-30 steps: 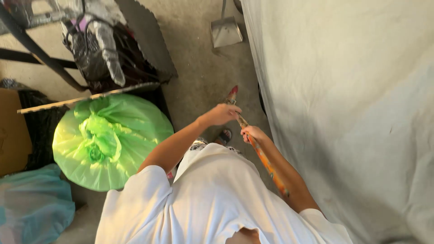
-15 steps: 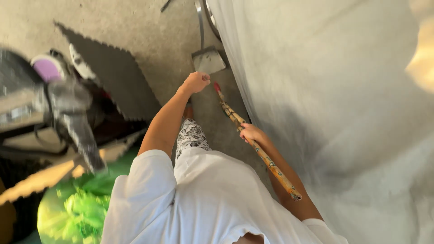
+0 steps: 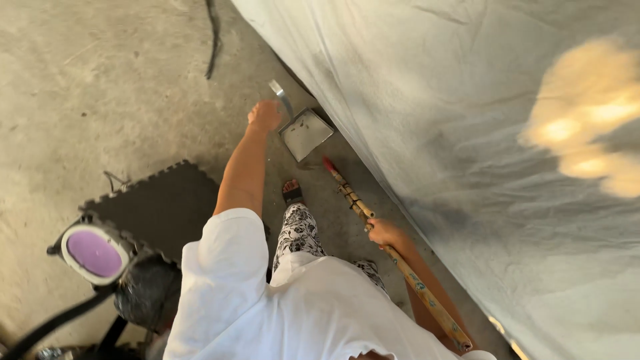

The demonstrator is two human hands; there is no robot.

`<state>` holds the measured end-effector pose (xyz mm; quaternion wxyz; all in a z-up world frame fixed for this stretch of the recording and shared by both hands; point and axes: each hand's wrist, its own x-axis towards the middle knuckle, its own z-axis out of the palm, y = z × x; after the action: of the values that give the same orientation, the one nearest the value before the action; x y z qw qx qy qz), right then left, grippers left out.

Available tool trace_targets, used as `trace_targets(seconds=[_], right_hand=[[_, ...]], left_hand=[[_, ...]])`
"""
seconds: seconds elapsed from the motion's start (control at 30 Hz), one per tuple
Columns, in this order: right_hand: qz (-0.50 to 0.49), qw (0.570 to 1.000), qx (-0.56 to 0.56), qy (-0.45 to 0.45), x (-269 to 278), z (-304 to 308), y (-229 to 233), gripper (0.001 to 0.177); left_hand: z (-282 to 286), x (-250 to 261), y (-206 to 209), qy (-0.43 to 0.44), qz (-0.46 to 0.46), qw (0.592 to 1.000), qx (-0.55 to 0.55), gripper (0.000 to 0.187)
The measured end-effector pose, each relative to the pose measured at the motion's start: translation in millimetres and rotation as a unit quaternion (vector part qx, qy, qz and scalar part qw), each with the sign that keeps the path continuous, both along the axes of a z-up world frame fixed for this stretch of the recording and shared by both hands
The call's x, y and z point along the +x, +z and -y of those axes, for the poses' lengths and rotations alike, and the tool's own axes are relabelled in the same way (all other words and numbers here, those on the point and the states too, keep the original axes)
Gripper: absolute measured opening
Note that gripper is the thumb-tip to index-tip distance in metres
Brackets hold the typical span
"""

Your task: The person is sweeping the floor and collecting dust into a dustpan.

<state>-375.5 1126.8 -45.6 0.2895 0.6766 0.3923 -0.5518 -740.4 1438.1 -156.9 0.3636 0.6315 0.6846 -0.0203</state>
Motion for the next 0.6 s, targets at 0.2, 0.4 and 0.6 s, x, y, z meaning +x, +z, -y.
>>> trace_targets(seconds=[0.2, 0.4, 0.6], right_hand=[[-0.020, 0.999, -0.025, -0.024, -32.1, -21.2, -8.9, 0.068], [0.004, 0.998, -0.048, -0.039, -67.0, -44.9, -10.4, 0.069], [-0.004, 0.998, -0.014, -0.053, -74.7, -36.8, -31.7, 0.064]], left_hand=[[-66.4, -4.1, -56.3, -0.105, -0.107, 0.988, -0.039, 0.041], [-99.8, 6.9, -129.4, -0.228, -0.190, 0.954, 0.026, 0.063], [-106.5, 5.4, -179.7, -0.295, -0.265, 0.918, 0.002, 0.037]])
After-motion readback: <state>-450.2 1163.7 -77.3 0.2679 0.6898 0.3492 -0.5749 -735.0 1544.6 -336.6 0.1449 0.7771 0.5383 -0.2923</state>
